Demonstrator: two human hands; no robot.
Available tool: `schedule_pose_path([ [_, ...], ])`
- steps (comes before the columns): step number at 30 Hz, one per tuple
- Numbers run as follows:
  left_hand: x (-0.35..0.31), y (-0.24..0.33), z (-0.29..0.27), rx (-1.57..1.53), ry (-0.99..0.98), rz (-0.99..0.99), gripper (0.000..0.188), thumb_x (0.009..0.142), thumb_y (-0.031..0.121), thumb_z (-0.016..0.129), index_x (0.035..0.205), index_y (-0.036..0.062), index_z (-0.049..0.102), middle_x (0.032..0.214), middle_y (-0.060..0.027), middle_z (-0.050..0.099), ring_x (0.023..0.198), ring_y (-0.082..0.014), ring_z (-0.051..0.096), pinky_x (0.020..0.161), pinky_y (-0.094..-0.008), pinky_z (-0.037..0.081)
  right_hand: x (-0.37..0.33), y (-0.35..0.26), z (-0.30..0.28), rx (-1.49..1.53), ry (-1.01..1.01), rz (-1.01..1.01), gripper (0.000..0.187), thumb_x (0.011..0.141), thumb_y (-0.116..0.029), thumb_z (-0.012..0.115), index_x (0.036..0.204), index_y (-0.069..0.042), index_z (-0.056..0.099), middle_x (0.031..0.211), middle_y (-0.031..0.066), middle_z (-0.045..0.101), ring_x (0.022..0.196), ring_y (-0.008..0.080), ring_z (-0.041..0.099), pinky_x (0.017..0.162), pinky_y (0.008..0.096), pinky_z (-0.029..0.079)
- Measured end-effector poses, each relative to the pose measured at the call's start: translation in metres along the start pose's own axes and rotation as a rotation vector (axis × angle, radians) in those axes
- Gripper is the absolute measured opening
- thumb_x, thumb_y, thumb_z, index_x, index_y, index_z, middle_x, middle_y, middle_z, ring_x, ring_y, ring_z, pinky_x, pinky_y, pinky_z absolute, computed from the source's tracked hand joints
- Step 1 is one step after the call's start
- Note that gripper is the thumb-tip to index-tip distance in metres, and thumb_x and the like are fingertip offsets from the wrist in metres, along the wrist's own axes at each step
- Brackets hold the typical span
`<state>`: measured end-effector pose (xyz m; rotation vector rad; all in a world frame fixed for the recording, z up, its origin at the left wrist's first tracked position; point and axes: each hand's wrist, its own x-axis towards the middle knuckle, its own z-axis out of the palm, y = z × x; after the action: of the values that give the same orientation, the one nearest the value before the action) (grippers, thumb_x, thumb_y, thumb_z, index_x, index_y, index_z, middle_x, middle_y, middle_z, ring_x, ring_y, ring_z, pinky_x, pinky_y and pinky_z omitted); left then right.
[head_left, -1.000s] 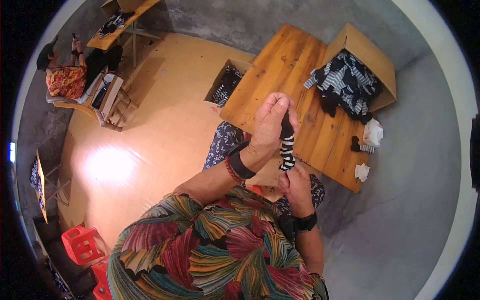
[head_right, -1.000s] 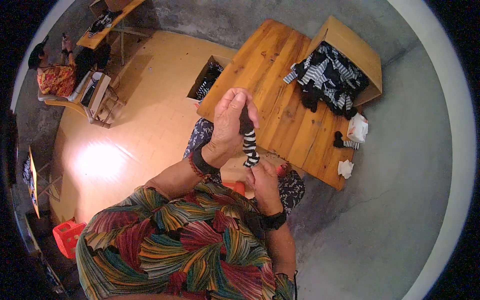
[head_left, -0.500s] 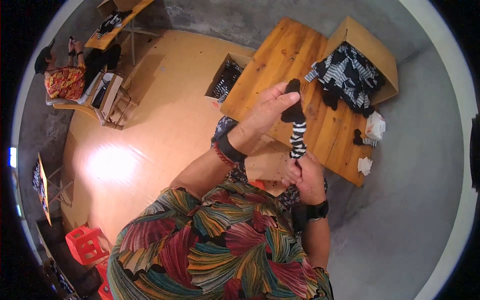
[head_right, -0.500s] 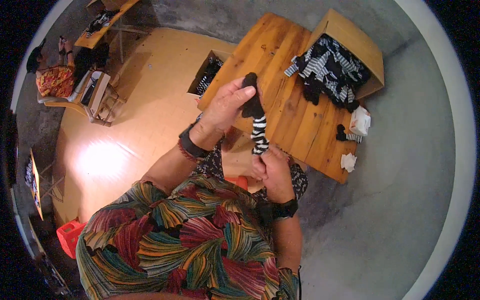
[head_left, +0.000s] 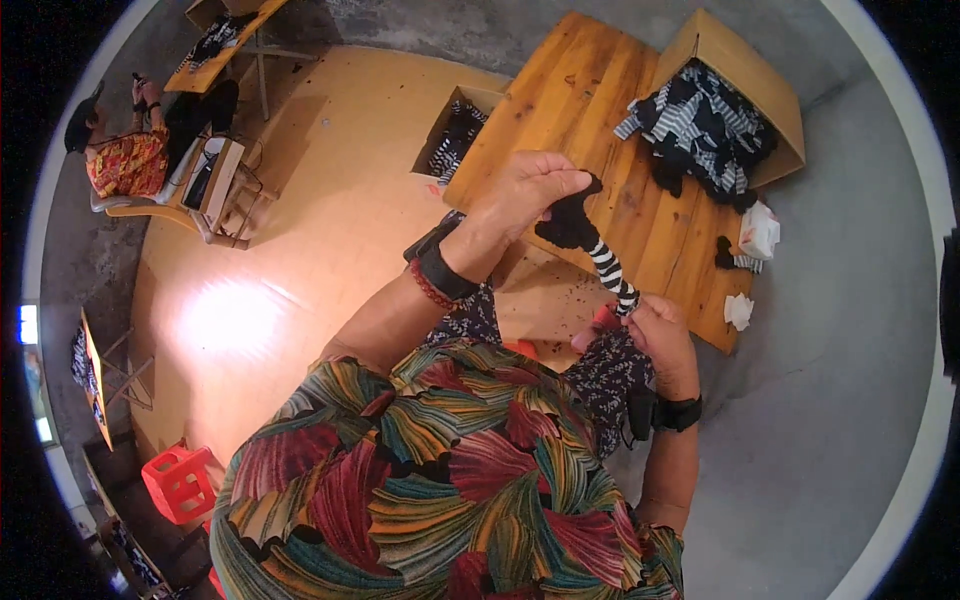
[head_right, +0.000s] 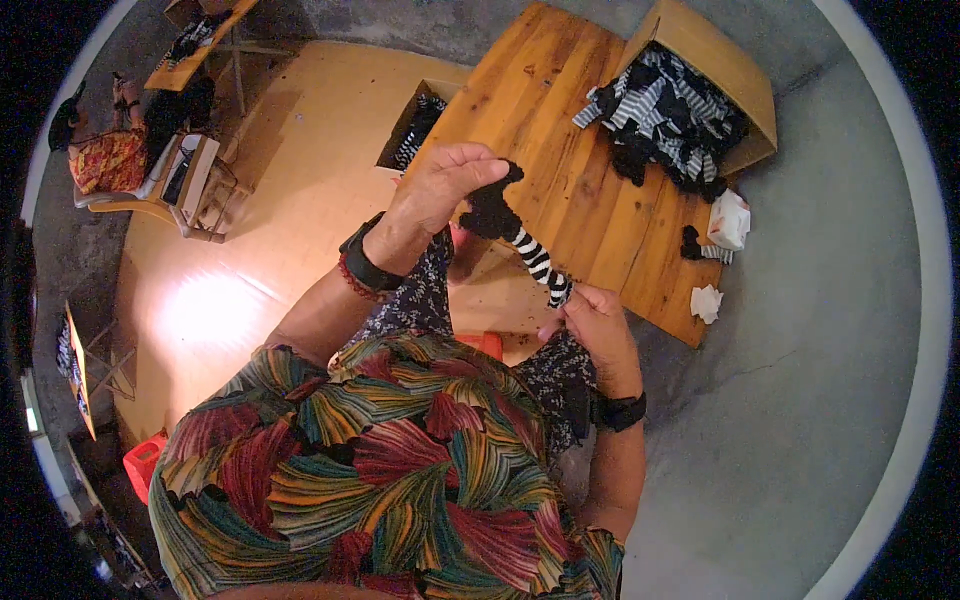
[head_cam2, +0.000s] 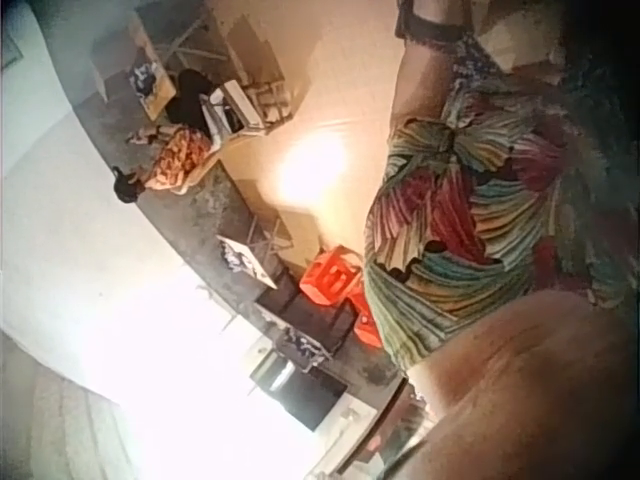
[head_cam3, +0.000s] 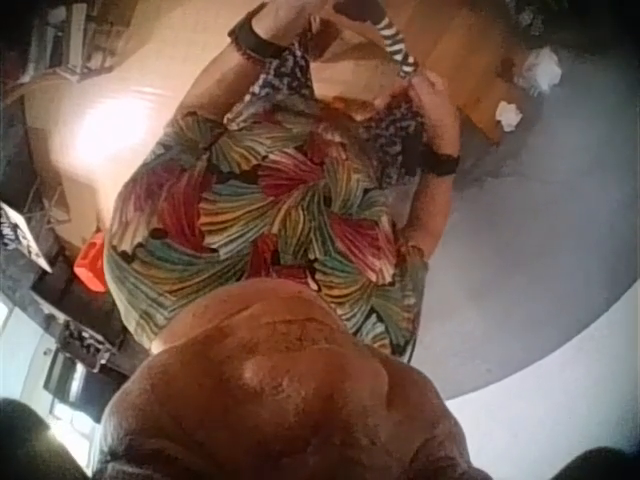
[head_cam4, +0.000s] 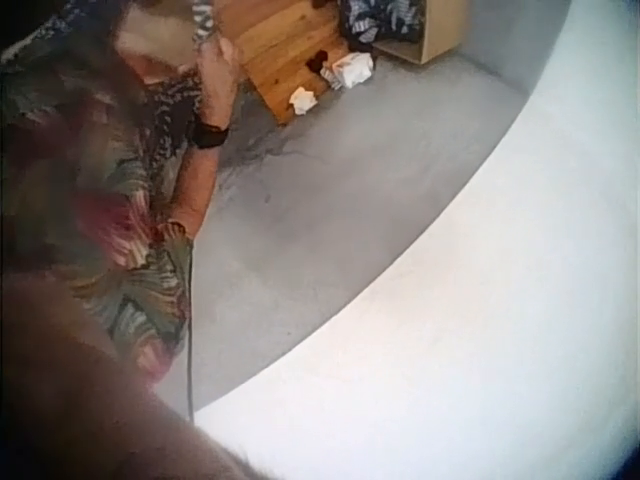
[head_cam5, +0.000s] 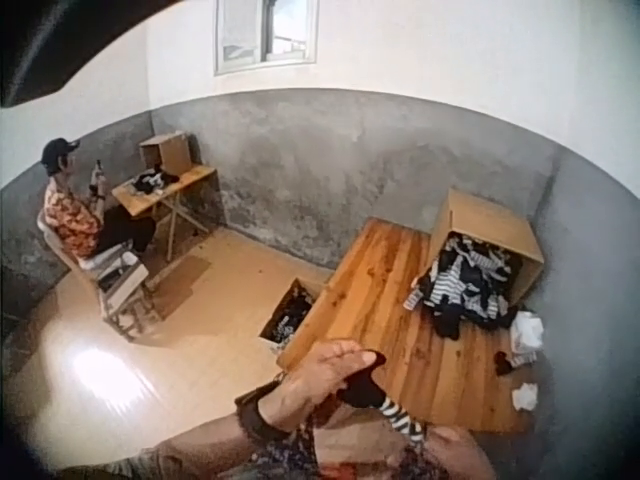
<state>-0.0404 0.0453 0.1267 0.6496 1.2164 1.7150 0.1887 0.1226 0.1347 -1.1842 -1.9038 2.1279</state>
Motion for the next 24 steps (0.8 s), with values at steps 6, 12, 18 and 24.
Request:
schedule_pose_path([
  [6,0.002,-0.010,-0.004,0.452,-0.192,0.256,0.017,0.081,0.016,0.059,0.071,0.0028,0.061,0.058,0.0052,0.050,0.056,-0.0036,0.044,0.049,-0.0210,0.036,0.001,0.010,-0.006,-0.507,-0.006,-0.216,0.031,0.085,-0.022,0.046,0.066,0.000,0.055,0.057,0.0064,0.060,0.054,0.0156,0.059,0.050,0.0265,0.044],
  [12,-0.001,-0.020,0.003,-0.079,-0.030,-0.107,0.017,0.080,0.018,0.061,0.076,0.0016,0.062,0.068,0.0002,0.059,0.061,-0.0081,0.052,0.053,-0.0216,0.042,0.000,0.013,-0.012,-0.675,-0.001,-0.423,0.027,0.083,-0.020,0.047,0.065,-0.002,0.055,0.059,0.0069,0.060,0.056,0.0237,0.059,0.053,0.0298,0.045],
  [18,-0.010,-0.025,-0.008,-0.359,-0.077,-0.294,0.035,0.086,0.036,0.050,0.091,0.0024,0.059,0.082,-0.0077,0.062,0.072,-0.0145,0.058,0.068,-0.0262,0.047,0.008,0.055,-0.021,-0.313,-0.043,-0.345,0.029,0.084,-0.019,0.046,0.065,0.001,0.054,0.061,0.0066,0.060,0.055,0.0157,0.056,0.053,0.0274,0.044],
  [24,-0.028,-0.054,-0.021,-0.670,-0.254,-0.274,0.036,0.084,0.038,0.051,0.098,0.0056,0.054,0.093,-0.0118,0.058,0.089,-0.0255,0.056,0.076,-0.0428,0.046,0.006,0.058,-0.006,-0.246,0.087,-0.375,0.027,0.084,-0.018,0.049,0.065,0.001,0.052,0.056,0.0018,0.055,0.053,0.0116,0.053,0.051,0.0253,0.042],
])
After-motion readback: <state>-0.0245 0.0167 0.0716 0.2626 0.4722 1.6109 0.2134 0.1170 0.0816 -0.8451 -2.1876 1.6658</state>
